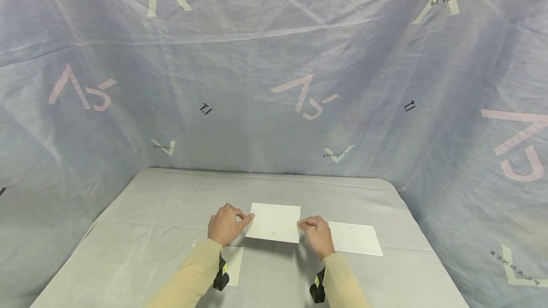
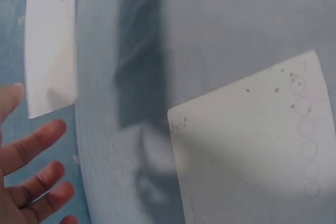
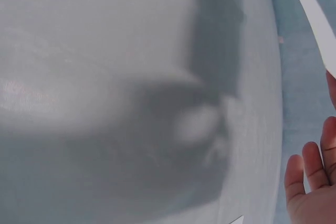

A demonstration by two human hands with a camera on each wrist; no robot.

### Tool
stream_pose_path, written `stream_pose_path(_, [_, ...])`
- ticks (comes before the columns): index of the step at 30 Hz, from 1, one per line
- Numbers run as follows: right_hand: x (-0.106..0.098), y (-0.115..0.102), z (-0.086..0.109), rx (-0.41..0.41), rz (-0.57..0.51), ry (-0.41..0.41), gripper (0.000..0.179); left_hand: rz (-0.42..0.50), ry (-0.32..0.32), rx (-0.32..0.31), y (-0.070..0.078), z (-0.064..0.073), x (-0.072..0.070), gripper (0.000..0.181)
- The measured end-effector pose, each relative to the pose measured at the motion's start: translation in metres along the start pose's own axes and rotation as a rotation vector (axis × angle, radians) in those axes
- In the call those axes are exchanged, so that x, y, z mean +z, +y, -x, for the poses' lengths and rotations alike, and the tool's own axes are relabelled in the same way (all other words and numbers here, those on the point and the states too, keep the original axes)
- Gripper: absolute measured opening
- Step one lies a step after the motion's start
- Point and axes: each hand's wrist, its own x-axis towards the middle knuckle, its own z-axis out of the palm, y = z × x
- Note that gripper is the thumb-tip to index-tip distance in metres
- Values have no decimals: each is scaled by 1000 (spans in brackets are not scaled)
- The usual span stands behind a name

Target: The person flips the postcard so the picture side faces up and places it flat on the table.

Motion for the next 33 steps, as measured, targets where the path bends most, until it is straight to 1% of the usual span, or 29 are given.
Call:
stream_pose_path(5, [-2,-1,1,23,-27,-23,31,9,-25,-13,0,0,6,32])
stream_pose_path(7, [-2,-1,2,34,-31,-31,32,16,-25,-10,0,0,8,30])
stream_pose_path(12, [-3,-1,2,34,3,-30,32,22,-6,11,-1,-1,10,27])
stream_pose_path(18, [-2,-3,1,-4,53,-11,30,20,1,24,-3,-1,11,27])
stream_pose_path(24, [-3,-5,0,-71,93,12,29,30,7,29,-3,0,10,27])
stream_pose_path(33, [-2,-9,-1,-119,120,26,29,1,-10,16,0,-1,3,31])
